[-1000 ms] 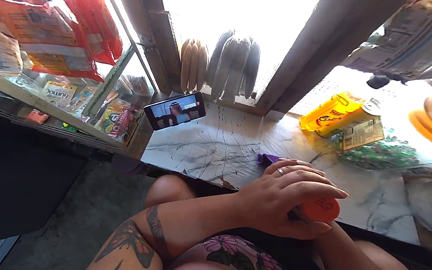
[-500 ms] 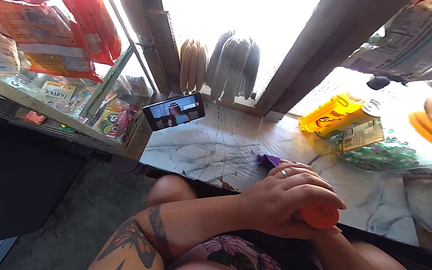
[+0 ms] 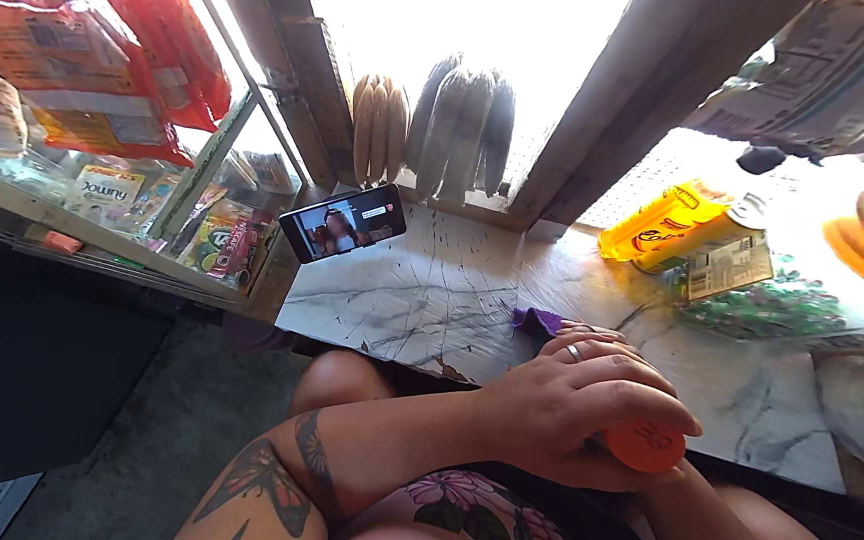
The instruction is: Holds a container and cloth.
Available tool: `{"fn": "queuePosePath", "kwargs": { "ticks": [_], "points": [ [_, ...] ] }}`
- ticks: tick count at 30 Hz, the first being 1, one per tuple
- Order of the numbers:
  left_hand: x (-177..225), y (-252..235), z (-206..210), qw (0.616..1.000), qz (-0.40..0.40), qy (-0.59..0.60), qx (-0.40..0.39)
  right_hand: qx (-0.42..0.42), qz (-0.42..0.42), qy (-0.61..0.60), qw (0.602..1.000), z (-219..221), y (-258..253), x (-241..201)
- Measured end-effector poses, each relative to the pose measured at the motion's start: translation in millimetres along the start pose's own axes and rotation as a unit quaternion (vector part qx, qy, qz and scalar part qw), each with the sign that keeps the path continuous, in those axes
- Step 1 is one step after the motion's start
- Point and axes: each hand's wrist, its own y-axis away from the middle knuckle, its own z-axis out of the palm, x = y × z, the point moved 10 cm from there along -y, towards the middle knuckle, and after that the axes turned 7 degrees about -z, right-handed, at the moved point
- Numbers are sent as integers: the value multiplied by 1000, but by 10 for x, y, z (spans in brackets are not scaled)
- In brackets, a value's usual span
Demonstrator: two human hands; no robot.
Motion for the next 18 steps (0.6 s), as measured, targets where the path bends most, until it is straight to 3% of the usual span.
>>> {"fn": "queuePosePath", "kwargs": {
  "ticks": [5, 10, 12, 15, 18],
  "points": [
    [32, 3, 11, 1000, 12, 6, -11, -39, -44, 101, 993, -78, 97, 45],
    [48, 6, 18, 1000, 19, 9, -18, -51, -61, 123, 989, -71, 85, -5],
    [60, -6, 2, 1000, 15, 12, -19, -42, -36, 139, 989, 60, -32, -205],
    [79, -28, -22, 999, 0, 19, -30, -36, 83, 230, 969, 364, -335, -514],
    [76, -38, -27, 998, 1, 42, -44, -110, -6, 305, 946, 486, -385, -580]
  ]
}}
